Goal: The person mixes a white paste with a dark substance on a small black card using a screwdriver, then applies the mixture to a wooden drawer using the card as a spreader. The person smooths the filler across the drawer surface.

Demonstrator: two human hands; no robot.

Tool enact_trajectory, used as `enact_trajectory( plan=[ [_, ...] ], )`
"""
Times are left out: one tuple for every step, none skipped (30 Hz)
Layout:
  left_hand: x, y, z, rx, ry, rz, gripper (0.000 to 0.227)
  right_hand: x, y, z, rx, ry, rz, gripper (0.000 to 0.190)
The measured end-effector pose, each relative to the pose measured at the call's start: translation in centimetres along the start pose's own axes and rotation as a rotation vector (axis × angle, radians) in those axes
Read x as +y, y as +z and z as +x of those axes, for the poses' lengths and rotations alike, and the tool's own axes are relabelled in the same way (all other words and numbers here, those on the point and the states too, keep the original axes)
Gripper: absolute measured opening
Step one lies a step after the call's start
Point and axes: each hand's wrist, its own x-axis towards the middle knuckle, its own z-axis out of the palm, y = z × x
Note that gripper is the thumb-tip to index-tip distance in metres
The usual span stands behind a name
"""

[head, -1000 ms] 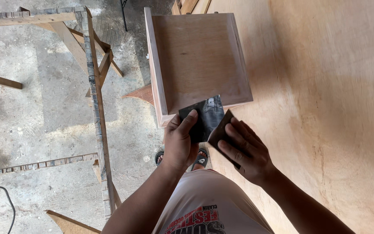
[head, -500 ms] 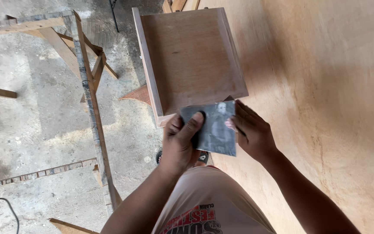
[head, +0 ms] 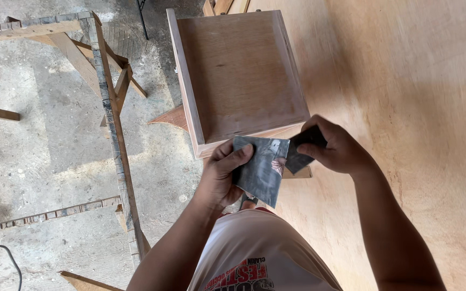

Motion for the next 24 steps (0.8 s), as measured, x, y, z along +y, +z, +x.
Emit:
enact_trajectory(
  plan=[
    [0.4, -0.6, 0.4, 0.001, 0.006, -0.005, 0.007, -0.2, -0.4, -0.4, -0.007, -0.003, -0.002, 0.024],
    [0.9, -1.3, 0.9, -0.043, 0.086, 0.116, 0.01, -0.4, -0.8, -0.7, 0.055, 0.016, -0.006, 0.023],
    [1.2, -2.0, 1.1, -0.081, 0.163, 0.236, 0.014, -0.6, -1.2, -1.3, 0.113, 0.04, -0.006, 0.022],
    [2.1, -1.6, 0.3, -0.073, 0.167, 0.231, 0.014, -2.2, -1.5, -1.3, 0.103, 0.041, -0.005, 0.022],
    [3.0, -1.1, -0.3, -0.041, 0.133, 0.47, 0.015, -3.8, -1.7, -1.5, 0.182, 0.125, -0.033, 0.023],
    [3.8, -0.6, -1.0, -0.009, 0.097, 0.708, 0.021, -5.4, -2.0, -1.7, 0.26, 0.208, -0.062, 0.024],
    [3.9, -0.5, -1.0, -0.011, 0.093, 0.709, 0.021, -6.3, -2.0, -1.4, 0.263, 0.211, -0.061, 0.024],
    [3.8, -0.2, -1.0, -0.018, 0.11, 0.807, 0.02, -7.2, -2.0, -1.2, 0.248, 0.199, -0.155, 0.024],
    [3.8, -0.1, -0.9, -0.027, 0.127, 0.904, 0.021, -8.1, -1.9, -1.0, 0.234, 0.186, -0.249, 0.024],
    [3.6, -0.3, -0.8, -0.03, 0.123, 0.905, 0.021, -8.1, -1.8, -0.8, 0.237, 0.19, -0.25, 0.024],
    [3.4, -0.4, -0.7, -0.029, 0.14, 0.927, 0.021, -8.2, -1.7, -0.6, 0.176, 0.213, -0.3, 0.025],
    [3.2, -0.5, -0.6, -0.027, 0.157, 0.949, 0.022, -8.3, -1.6, -0.3, 0.114, 0.236, -0.35, 0.025],
    [3.0, -0.1, -0.7, -0.027, 0.158, 0.95, 0.022, -7.8, -1.3, -0.1, 0.115, 0.235, -0.35, 0.025],
    [2.8, 0.2, -0.8, -0.003, 0.211, 0.909, 0.019, -7.4, -1.1, 0.1, 0.12, 0.117, -0.255, 0.019],
    [2.6, 0.5, -0.8, 0.02, 0.264, 0.867, 0.015, -6.9, -0.8, 0.2, 0.124, -0.001, -0.161, 0.016],
    [2.3, -0.1, -0.4, 0.019, 0.265, 0.868, 0.015, -7.2, -0.5, 0.3, 0.125, -0.002, -0.16, 0.016],
    [2.1, -0.7, 0.0, 0.034, 0.27, 0.901, 0.015, -7.4, -0.2, 0.4, 0.112, 0.026, -0.192, 0.017],
    [1.8, -1.2, 0.4, 0.048, 0.275, 0.934, 0.016, -7.6, 0.1, 0.5, 0.099, 0.054, -0.224, 0.017],
    [1.5, -1.7, 0.7, 0.045, 0.276, 0.938, 0.016, -7.2, 0.3, 0.4, 0.103, 0.052, -0.222, 0.017],
    [1.2, -2.2, 1.0, 0.052, 0.282, 0.967, 0.016, -6.7, 0.5, 0.3, 0.092, 0.056, -0.235, 0.018],
    [0.8, -2.7, 1.2, 0.059, 0.287, 0.995, 0.017, -6.3, 0.7, 0.2, 0.081, 0.061, -0.247, 0.018],
    [0.6, -2.5, 1.3, 0.057, 0.286, 0.997, 0.017, -6.0, 0.6, 0.1, 0.084, 0.061, -0.247, 0.018],
    [0.5, -2.5, 1.4, 0.07, 0.278, 1.002, 0.018, -5.7, 0.7, 0.0, 0.073, 0.084, -0.244, 0.019],
    [0.4, -2.5, 1.4, 0.083, 0.27, 1.007, 0.018, -5.5, 0.8, -0.2, 0.061, 0.106, -0.241, 0.019]
  ],
)
